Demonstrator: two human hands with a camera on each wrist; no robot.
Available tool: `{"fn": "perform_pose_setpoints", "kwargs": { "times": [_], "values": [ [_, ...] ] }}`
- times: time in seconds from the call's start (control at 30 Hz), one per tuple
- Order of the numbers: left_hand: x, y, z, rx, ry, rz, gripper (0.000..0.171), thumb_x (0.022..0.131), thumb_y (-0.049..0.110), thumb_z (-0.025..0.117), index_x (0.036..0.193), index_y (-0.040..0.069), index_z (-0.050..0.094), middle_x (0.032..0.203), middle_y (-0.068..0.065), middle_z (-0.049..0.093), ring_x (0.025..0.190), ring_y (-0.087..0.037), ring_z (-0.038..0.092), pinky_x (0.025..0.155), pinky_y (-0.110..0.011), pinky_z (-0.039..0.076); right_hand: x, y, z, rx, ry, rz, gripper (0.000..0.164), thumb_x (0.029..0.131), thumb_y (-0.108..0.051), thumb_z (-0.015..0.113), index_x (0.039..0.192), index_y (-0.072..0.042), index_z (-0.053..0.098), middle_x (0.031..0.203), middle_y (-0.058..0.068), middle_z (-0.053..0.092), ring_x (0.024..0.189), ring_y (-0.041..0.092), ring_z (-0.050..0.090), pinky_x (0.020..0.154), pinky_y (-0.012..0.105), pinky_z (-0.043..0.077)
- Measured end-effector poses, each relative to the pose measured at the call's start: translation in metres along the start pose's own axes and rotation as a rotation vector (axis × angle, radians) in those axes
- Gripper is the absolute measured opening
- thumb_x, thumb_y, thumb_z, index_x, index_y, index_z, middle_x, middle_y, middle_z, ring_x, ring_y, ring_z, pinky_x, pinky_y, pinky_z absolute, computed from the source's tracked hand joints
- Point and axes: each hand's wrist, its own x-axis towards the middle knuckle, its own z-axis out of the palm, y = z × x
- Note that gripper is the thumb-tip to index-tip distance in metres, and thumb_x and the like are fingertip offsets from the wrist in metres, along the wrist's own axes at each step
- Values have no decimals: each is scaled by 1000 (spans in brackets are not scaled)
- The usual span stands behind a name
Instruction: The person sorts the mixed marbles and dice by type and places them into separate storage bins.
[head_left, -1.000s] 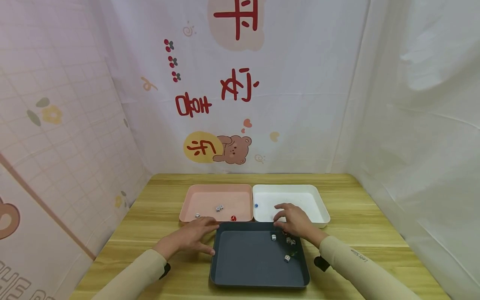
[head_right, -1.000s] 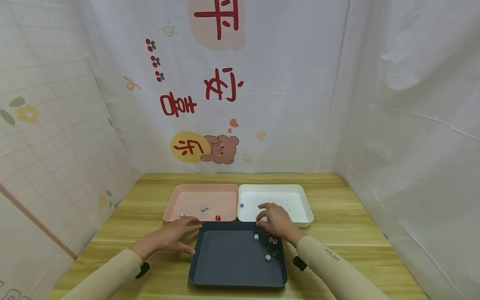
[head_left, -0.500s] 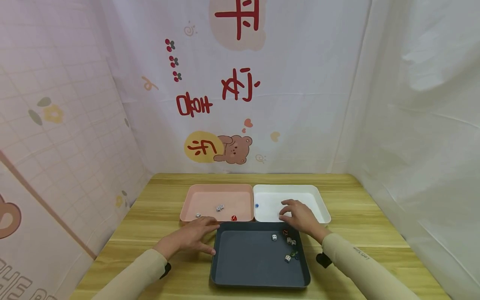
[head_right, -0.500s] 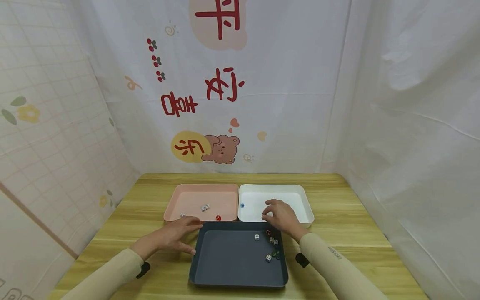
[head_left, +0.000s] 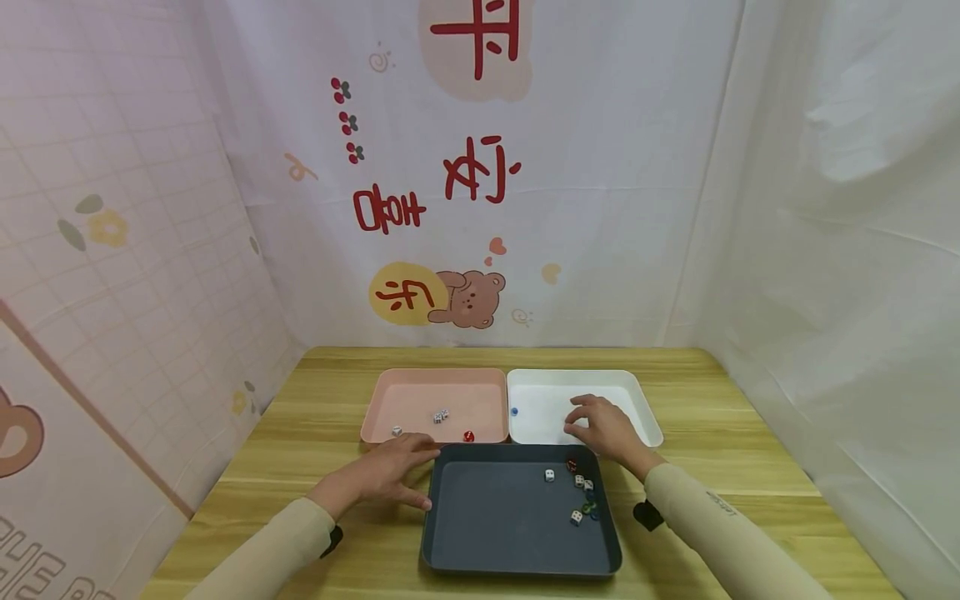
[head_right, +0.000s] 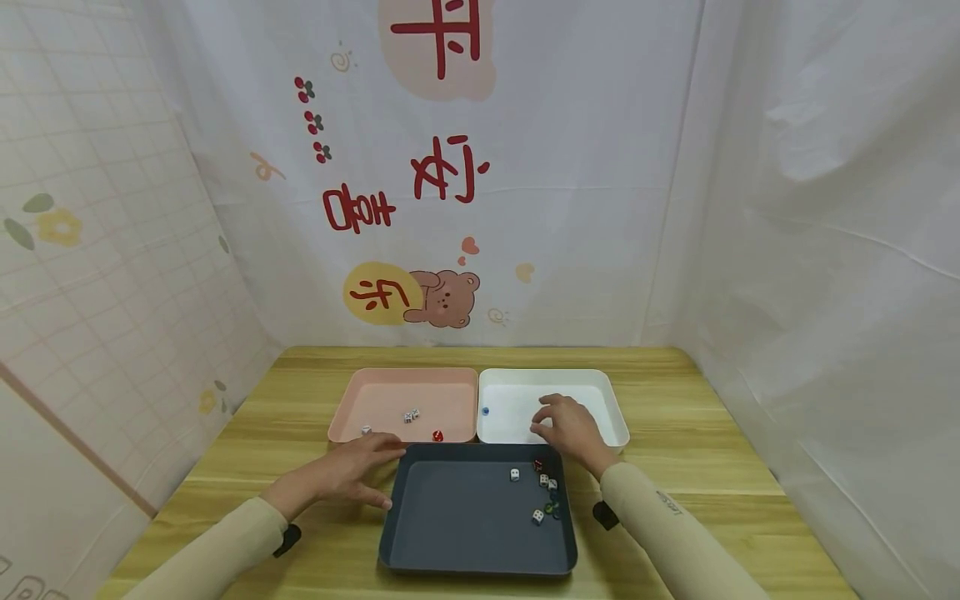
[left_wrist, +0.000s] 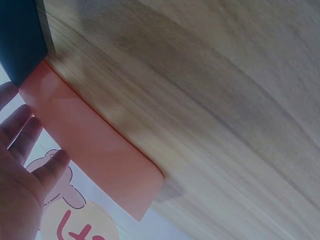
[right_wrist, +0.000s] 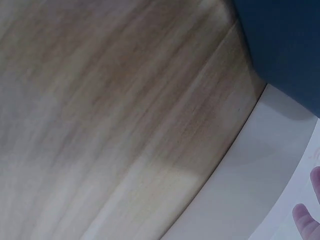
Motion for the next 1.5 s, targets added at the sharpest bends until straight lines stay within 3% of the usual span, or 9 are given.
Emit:
{"fn": "perform_pose_setpoints", "kwargs": {
  "times": [0.67, 1.0, 1.27, 1.5],
  "values": [
    [0, 0, 2, 12, 9, 6, 85, 71, 63, 62, 135, 10, 44, 137, -7, 34, 124, -26, 34, 98, -45, 31, 8, 1, 4, -5, -23, 49, 12, 81, -29, 67, 82, -19, 73, 116, 11, 58, 106, 32, 52, 84, 49, 42],
    [0, -1, 1, 9, 16, 8, 85, 71, 63, 62, 136, 11, 43, 137, -6, 34, 124, -24, 34, 99, -44, 30, 11, 2, 2, -13, -2, 57, 11, 80, -28, 69, 81, -18, 73, 113, 14, 59, 103, 32, 54, 82, 50, 43],
    [-1, 0, 0, 3, 9, 1, 85, 72, 63, 62, 137, 11, 42, 138, -6, 33, 125, -25, 33, 99, -44, 31, 14, 6, 0, 9, 35, 44, 21, 82, -26, 67, 94, -10, 72, 112, 15, 59, 103, 32, 54, 84, 50, 41],
    [-2, 0, 0, -7, 4, -3, 86, 72, 63, 62, 137, 11, 42, 139, -6, 32, 125, -25, 32, 99, -45, 30, 12, 7, -4, 17, 59, 29, 19, 82, -23, 68, 94, -10, 72, 110, 16, 60, 101, 33, 55, 83, 50, 42]
  ]
}}
